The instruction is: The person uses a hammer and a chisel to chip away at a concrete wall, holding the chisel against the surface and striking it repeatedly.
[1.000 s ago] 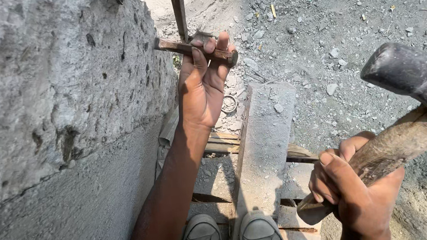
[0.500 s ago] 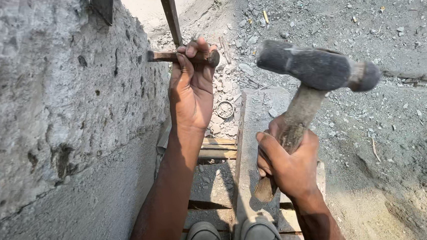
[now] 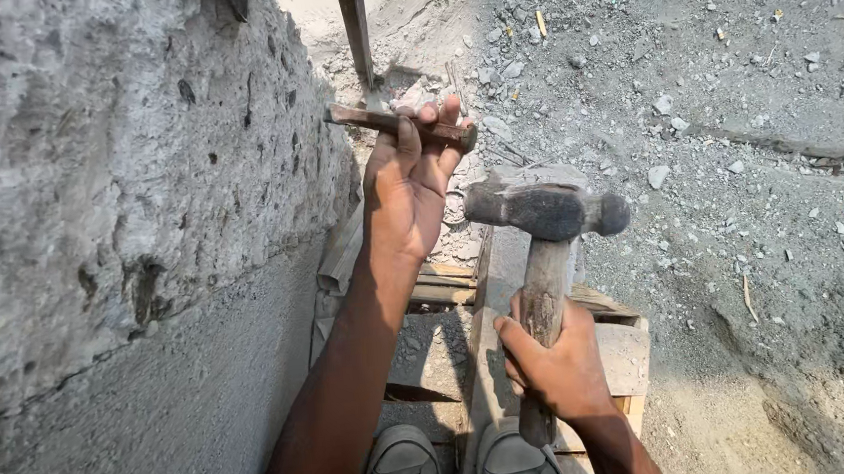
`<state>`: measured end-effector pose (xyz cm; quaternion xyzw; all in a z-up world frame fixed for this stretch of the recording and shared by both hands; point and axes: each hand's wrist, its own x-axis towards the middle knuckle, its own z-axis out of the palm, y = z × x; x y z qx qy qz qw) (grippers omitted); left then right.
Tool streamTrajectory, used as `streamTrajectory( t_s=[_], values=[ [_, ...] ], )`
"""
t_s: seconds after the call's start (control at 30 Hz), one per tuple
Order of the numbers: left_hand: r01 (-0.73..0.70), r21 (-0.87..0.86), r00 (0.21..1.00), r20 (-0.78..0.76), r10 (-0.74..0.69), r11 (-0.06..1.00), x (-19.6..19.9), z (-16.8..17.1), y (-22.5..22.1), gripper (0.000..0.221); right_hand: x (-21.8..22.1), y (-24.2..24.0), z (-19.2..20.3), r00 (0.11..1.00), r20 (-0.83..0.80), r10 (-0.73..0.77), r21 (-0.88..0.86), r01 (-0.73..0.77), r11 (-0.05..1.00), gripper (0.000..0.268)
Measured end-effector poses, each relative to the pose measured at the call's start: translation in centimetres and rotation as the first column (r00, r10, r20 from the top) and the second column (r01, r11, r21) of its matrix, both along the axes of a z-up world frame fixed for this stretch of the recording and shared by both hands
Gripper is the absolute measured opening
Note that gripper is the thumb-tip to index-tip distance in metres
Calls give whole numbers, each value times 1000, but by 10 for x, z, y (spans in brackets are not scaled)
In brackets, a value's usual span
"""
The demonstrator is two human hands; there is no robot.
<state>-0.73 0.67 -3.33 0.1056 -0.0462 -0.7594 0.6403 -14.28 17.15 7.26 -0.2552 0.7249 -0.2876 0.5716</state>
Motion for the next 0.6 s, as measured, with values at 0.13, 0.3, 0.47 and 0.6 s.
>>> streamTrajectory(
  t_s=[0.13, 0.3, 0.47, 0.6],
  values=[
    [21, -43, 999, 40, -19, 999, -13, 45, 0, 20, -31, 0, 28, 992, -96, -82, -23, 80, 997, 15],
    [-10, -105, 991, 130, 24, 994, -5, 65, -9, 24, -50, 7, 56, 977, -75, -199, -123, 189, 974, 17],
    [-47, -125, 995, 78, 57, 991, -3, 59, -15, 23, -68, 20, 86, 974, -18, -224, -405, 197, 893, 18],
    [-81, -136, 996, 36, 86, 987, -3, 50, -20, 21, -77, 5, 72, 903, 387, -185, -647, 409, 644, 36]
  ],
)
